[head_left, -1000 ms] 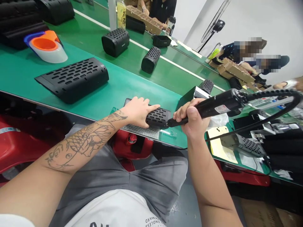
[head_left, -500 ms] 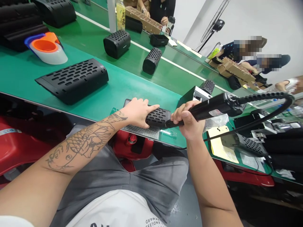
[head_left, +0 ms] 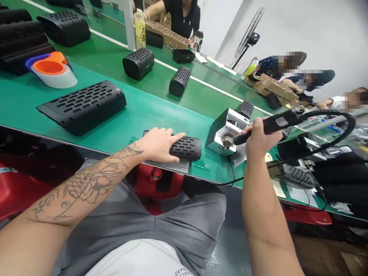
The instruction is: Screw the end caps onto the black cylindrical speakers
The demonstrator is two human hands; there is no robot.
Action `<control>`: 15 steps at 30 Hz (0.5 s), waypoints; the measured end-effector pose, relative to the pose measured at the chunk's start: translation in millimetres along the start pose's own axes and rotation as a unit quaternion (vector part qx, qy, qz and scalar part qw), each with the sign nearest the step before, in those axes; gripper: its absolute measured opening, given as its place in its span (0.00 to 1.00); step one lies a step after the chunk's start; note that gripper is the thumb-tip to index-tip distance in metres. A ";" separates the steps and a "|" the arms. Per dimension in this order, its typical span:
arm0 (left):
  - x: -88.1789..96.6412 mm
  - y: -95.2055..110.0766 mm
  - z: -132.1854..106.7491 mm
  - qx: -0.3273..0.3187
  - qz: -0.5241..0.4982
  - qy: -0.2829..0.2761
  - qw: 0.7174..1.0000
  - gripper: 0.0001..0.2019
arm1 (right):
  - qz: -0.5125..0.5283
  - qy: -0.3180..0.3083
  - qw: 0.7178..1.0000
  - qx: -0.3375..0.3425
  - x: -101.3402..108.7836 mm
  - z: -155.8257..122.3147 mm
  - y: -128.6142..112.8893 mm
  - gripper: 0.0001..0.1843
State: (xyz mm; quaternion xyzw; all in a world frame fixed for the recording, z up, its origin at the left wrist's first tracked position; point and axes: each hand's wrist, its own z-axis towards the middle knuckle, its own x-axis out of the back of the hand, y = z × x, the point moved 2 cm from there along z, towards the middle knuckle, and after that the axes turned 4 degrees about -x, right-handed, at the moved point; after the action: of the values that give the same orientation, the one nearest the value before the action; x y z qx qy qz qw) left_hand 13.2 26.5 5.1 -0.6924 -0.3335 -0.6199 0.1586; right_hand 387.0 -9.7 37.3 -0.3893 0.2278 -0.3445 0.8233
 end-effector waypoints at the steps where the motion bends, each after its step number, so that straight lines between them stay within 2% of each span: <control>1: 4.7 -4.5 0.1 0.013 -0.008 -0.013 1.000 0.51 | 0.000 -0.002 1.000 -0.013 2.0 -0.7 6.6 0.27; 3: 12.3 -16.1 1.0 0.047 -0.023 -0.020 0.998 0.43 | 0.000 -0.020 0.999 -0.041 4.7 -9.5 14.5 0.28; 7: 14.4 -35.9 3.2 0.094 -0.057 -0.025 0.994 0.40 | -0.007 -0.052 0.997 -0.055 10.1 -29.0 11.9 0.23; 11: 10.5 -40.3 4.6 0.101 -0.078 -0.015 0.992 0.41 | 0.037 -0.011 0.999 0.033 11.0 -20.9 6.3 0.15; 15: 8.9 -40.3 5.2 0.100 -0.084 -0.009 0.991 0.41 | 0.021 -0.016 1.000 0.009 5.2 -8.3 12.8 0.23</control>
State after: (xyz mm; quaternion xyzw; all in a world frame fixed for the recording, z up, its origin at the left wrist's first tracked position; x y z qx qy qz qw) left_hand -9.3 61.5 4.9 -0.6484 -0.4519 -0.5882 0.1715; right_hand 390.1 -11.7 21.6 -0.3827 0.2198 -0.3225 0.8374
